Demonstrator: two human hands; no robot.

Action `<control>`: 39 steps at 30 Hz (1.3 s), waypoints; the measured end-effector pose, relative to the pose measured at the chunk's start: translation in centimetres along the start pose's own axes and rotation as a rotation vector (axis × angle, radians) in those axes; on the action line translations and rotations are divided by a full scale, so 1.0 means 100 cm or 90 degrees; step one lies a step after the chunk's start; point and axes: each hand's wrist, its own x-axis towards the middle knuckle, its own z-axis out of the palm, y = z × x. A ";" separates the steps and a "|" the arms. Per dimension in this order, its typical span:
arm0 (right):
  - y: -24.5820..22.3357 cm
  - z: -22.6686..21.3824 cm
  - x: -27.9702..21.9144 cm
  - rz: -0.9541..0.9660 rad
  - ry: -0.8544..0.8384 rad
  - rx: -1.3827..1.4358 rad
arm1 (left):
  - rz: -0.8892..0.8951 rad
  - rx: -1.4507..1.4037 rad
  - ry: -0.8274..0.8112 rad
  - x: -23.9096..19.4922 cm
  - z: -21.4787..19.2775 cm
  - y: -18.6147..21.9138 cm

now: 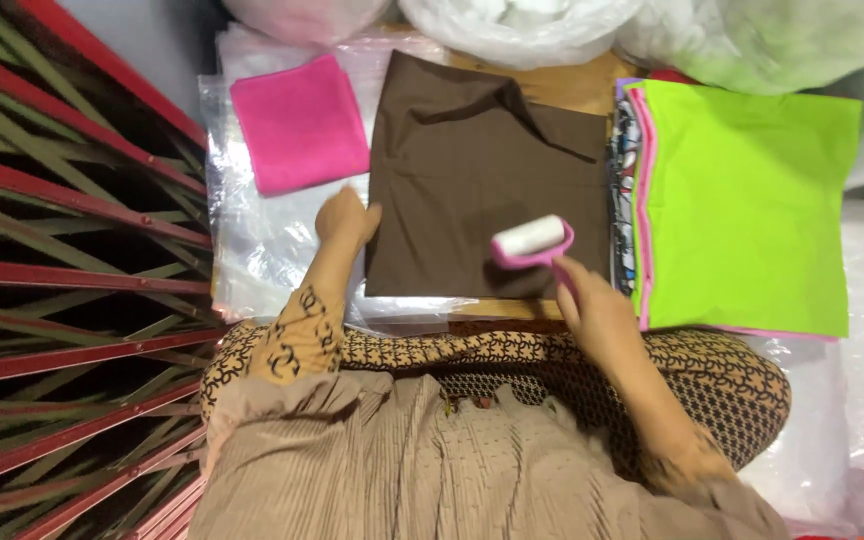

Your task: The person uses a pink lint roller to clean a brown fabric piece laid on a table. They then fold the fabric into a pouch shape and stuff it with white cotton batting from nearby bags.

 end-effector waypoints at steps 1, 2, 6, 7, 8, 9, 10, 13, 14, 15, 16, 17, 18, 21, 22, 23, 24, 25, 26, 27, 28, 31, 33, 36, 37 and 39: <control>0.017 0.014 0.014 0.018 0.041 -0.010 | -0.046 -0.029 -0.080 -0.023 -0.011 0.007; 0.033 0.028 0.028 0.036 0.082 -0.021 | -0.092 -0.058 -0.160 -0.047 -0.022 0.014; 0.041 0.042 0.025 0.047 0.125 -0.002 | -0.086 -0.069 -0.109 -0.047 0.015 -0.003; 0.041 0.039 0.018 0.054 0.118 0.002 | -0.080 -0.144 -0.088 -0.048 0.016 -0.005; 0.041 0.036 0.011 0.061 0.110 0.006 | -0.074 -0.220 -0.068 -0.049 0.018 -0.007; 0.039 0.022 0.000 0.060 0.112 0.007 | -0.073 -0.219 -0.066 -0.062 -0.001 -0.003; 0.036 0.008 -0.011 0.079 0.088 0.037 | -0.079 -0.242 -0.073 -0.074 -0.020 0.000; 0.044 -0.020 -0.032 0.098 0.061 0.087 | -0.080 -0.171 -0.052 -0.104 -0.058 -0.009; 0.050 -0.027 -0.036 0.095 0.060 0.104 | -0.075 -0.081 -0.020 -0.112 -0.068 -0.015; 0.061 -0.027 -0.030 0.094 0.057 0.105 | -0.078 -0.080 -0.020 -0.115 -0.071 -0.005; 0.072 -0.026 -0.023 0.074 0.053 0.086 | -0.091 0.041 0.027 -0.118 -0.074 0.005; 0.082 -0.027 -0.015 0.054 0.052 0.066 | -0.102 0.161 0.074 -0.118 -0.078 0.016; 0.078 -0.033 0.000 0.052 0.052 0.065 | -0.104 0.160 0.076 -0.121 -0.068 0.032; 0.058 -0.047 0.045 -0.030 0.004 0.004 | 0.024 0.107 0.058 -0.131 -0.044 0.077; 0.044 -0.051 0.060 -0.114 -0.035 -0.011 | 0.017 0.093 -0.037 -0.133 -0.039 0.089; 0.031 -0.056 0.077 -0.199 -0.072 -0.027 | 0.010 0.078 -0.131 -0.135 -0.035 0.102; 0.037 -0.049 0.097 -0.202 -0.072 -0.028 | 0.007 0.076 -0.129 -0.119 -0.021 0.097; 0.044 -0.041 0.117 -0.246 -0.091 -0.114 | 0.015 0.068 -0.065 -0.104 -0.007 0.090; 0.051 -0.033 0.136 -0.288 -0.110 -0.201 | 0.022 0.060 -0.001 -0.089 0.008 0.084; 0.041 -0.044 0.145 -0.290 -0.111 -0.201 | 0.020 0.060 -0.001 -0.069 0.004 0.080; 0.032 -0.056 0.153 -0.265 -0.143 -0.116 | 0.012 0.057 0.088 -0.049 -0.001 0.076; 0.031 -0.047 0.177 -0.185 -0.195 0.113 | -0.018 0.013 0.204 0.023 -0.007 0.057; 0.043 -0.012 0.192 -0.131 -0.211 0.257 | -0.038 -0.026 0.234 0.070 -0.004 0.040; 0.051 0.024 0.203 -0.054 -0.286 0.527 | -0.103 -0.043 0.162 0.127 0.015 0.016; 0.043 0.011 0.198 -0.117 -0.285 0.512 | -0.104 -0.043 0.153 0.140 0.024 0.007; 0.038 -0.012 0.200 -0.178 -0.286 0.498 | -0.106 -0.041 0.140 0.162 0.038 -0.011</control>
